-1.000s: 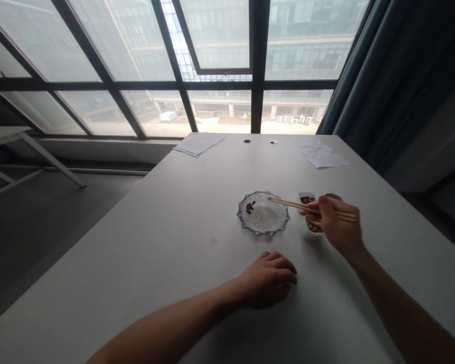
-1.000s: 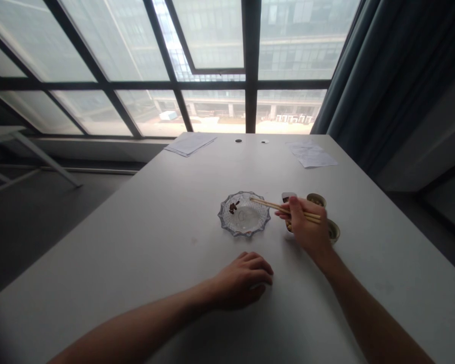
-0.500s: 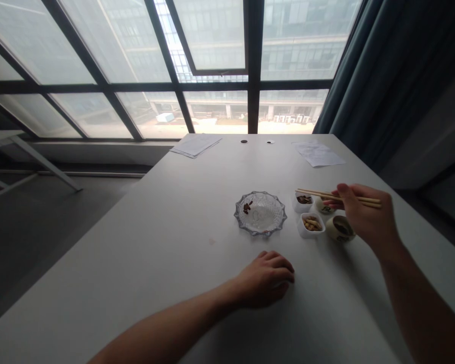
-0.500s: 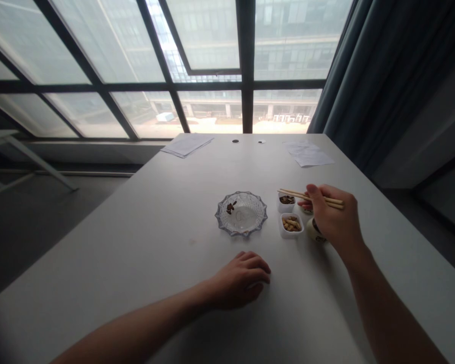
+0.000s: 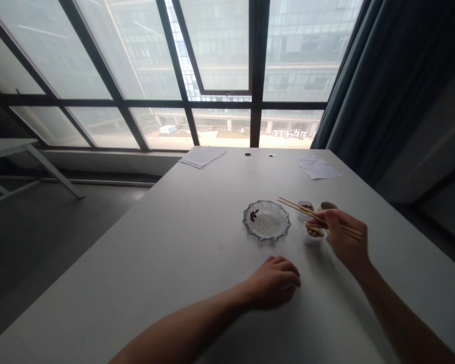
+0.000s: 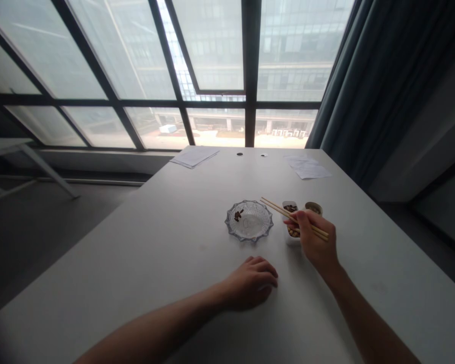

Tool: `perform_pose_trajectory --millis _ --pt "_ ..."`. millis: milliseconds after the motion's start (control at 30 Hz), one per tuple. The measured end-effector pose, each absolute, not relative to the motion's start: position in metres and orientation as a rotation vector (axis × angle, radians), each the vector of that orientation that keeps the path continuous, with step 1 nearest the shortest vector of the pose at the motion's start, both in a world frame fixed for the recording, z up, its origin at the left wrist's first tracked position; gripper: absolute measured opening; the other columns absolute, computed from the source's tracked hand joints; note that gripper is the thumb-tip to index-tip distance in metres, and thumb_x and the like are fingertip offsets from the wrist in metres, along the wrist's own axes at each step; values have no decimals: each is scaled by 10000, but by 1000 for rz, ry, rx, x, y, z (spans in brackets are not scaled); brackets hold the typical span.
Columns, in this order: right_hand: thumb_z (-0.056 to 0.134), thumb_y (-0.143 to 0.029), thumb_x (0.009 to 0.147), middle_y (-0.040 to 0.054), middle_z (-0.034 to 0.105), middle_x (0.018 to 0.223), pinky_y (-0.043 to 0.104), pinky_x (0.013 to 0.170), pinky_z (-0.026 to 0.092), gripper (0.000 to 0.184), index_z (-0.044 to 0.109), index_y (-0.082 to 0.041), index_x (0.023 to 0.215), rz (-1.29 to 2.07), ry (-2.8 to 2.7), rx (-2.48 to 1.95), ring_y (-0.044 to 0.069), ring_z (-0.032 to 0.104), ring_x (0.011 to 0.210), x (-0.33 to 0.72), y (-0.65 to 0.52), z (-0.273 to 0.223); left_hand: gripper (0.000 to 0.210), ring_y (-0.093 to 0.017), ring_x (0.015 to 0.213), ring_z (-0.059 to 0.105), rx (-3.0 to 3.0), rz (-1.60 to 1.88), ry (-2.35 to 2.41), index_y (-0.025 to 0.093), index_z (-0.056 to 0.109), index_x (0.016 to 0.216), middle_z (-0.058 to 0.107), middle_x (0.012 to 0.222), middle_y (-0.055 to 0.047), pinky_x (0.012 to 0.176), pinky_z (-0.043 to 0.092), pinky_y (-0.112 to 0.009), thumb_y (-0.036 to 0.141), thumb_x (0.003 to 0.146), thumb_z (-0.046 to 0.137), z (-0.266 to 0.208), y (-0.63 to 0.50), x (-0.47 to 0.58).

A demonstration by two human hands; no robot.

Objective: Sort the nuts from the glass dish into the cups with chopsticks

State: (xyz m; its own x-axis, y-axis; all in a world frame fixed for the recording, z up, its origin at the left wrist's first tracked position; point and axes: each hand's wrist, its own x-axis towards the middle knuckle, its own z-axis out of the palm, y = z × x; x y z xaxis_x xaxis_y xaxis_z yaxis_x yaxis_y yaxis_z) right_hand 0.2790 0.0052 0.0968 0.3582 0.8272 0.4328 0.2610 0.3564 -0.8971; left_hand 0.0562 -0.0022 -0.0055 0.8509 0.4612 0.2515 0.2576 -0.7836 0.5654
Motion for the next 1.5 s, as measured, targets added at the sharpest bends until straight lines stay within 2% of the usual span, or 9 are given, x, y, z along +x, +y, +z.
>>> perform_pose_trajectory --millis 200,333,533,867,1133,1333,1500 --pt "721 -523 977 101 810 975 387 749 710 359 814 -195 863 629 -1213 -1089 280 830 811 262 -24 50 189 -231 1137 658 2459 590 520 241 750 1072 770 1173 -20 1041 439 -357 148 928 669 -11 -1 58" --pt "742 -576 943 105 808 926 397 732 715 401 819 -190 862 700 -1179 -1149 298 828 792 260 -41 35 252 -231 1102 667 2456 593 521 218 757 1030 775 1126 -31 1029 446 -365 61 878 633 -11 0 60" --pt "814 -649 843 109 815 808 412 714 722 477 808 -172 845 737 -1083 -1226 319 828 744 256 -36 49 281 -218 1036 675 2447 576 462 206 758 959 777 1029 -33 1017 471 -339 13 825 604 -10 0 60" --pt "755 -776 807 106 807 771 412 657 710 580 766 -196 794 803 -1098 -1202 315 817 683 218 20 43 250 -214 1003 681 2445 534 464 206 755 916 774 981 -35 1036 484 -342 29 852 591 -10 -1 60" --pt "758 -744 829 119 829 831 424 697 711 549 757 -195 815 825 -1066 -1174 338 832 771 207 44 32 222 -209 1012 680 2438 512 493 209 761 937 773 989 -24 1023 485 -324 45 861 633 -12 0 60" --pt "747 -793 797 135 820 782 404 638 715 596 745 -198 762 773 -975 -1211 333 825 688 206 45 38 221 -215 1031 682 2440 485 509 217 759 965 772 1030 -33 1013 490 -330 62 869 634 -9 -1 60" --pt "770 -754 810 121 813 763 400 638 714 573 747 -182 772 762 -972 -1183 329 827 697 212 39 44 212 -208 1029 672 2430 513 501 219 750 971 768 1026 -25 1022 482 -320 67 875 638 -9 -1 59"
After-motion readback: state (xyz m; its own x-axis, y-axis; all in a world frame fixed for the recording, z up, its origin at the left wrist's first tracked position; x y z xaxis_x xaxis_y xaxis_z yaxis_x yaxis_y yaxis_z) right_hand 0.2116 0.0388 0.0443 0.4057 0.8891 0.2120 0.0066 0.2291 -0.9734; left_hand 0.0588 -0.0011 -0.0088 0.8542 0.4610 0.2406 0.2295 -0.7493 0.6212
